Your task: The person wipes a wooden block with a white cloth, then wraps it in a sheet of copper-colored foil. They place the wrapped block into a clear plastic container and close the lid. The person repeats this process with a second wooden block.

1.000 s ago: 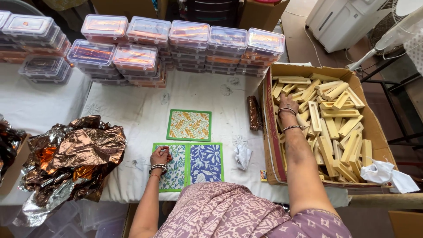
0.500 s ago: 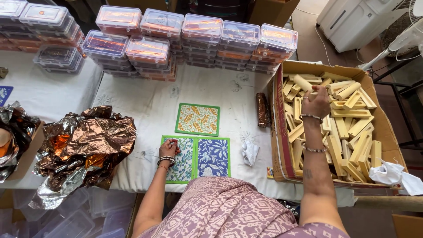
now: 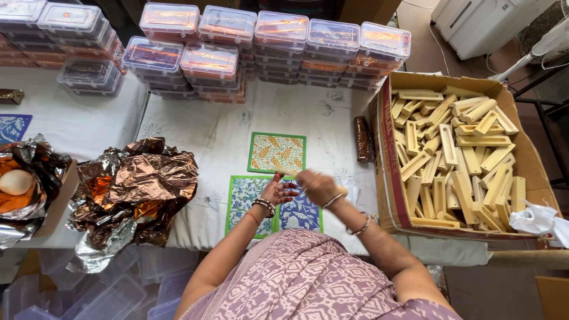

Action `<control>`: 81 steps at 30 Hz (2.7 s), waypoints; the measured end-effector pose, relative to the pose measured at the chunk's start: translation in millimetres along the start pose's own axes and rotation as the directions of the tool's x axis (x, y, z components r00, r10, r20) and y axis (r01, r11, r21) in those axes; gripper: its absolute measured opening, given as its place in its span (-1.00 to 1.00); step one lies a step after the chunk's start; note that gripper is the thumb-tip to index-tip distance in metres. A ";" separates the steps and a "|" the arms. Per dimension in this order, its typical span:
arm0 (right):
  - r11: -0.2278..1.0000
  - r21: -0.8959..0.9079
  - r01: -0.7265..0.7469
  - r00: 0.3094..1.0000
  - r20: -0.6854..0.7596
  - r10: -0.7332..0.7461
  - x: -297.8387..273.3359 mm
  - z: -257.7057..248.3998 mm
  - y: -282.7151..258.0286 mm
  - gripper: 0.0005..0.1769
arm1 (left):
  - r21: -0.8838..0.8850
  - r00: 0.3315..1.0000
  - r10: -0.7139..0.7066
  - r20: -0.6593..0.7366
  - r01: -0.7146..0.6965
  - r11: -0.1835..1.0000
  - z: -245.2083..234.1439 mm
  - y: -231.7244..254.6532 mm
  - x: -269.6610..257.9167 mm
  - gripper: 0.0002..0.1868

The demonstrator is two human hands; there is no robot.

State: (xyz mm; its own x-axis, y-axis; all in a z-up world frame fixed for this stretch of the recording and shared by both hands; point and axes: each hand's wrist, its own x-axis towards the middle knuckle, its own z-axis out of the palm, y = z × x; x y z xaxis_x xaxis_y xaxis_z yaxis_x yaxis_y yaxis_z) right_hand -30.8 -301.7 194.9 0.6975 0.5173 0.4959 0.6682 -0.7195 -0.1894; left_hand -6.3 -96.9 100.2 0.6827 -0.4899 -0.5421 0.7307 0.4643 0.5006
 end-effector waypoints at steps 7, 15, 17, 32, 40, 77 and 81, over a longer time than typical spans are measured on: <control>0.960 0.216 0.177 0.951 0.213 -0.223 19.6 20.3 -64.2 -0.72 | -0.125 0.968 0.241 -0.068 -0.248 0.961 -117.0 -22.1 58.2 -0.62; 0.969 -0.095 0.229 0.944 0.263 -0.198 68.7 24.9 -47.4 -0.52 | 0.081 0.975 0.094 -0.203 -0.079 0.994 -117.2 19.4 1.5 -0.70; 0.968 -0.095 0.232 0.919 0.349 -0.186 71.2 26.0 -54.9 -0.39 | 0.080 0.974 0.077 -0.212 -0.062 0.995 -124.9 16.4 3.5 -0.70; 0.413 -0.495 -0.765 0.297 0.298 0.907 -144.0 71.0 78.2 -0.38 | 0.057 0.944 0.047 -0.328 -0.030 0.998 -152.7 10.9 16.5 -0.72; 0.269 -0.051 -0.962 0.271 -0.038 0.962 -118.0 69.6 78.0 -0.36 | 0.246 0.978 0.180 -0.108 -0.149 0.958 -114.6 30.6 43.3 -0.61; 0.943 0.034 -0.331 0.910 -0.253 0.328 104.1 40.2 10.8 -0.75 | 0.810 0.826 0.513 0.232 -0.456 0.368 12.0 75.4 -8.8 -0.50; 0.255 0.576 -0.776 0.377 0.100 0.921 134.1 3.7 36.6 -0.69 | 0.687 0.896 0.366 0.251 -0.431 0.585 1.3 74.9 19.6 -0.62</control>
State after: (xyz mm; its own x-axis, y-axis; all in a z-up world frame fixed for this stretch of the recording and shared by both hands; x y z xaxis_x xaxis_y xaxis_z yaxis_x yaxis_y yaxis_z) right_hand 88.2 -256.9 251.3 0.9040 -0.4214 -0.0725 -0.2221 -0.3178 -0.9218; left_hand 61.8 -72.7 128.0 0.8810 -0.4539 -0.1332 0.1374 -0.0238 0.9902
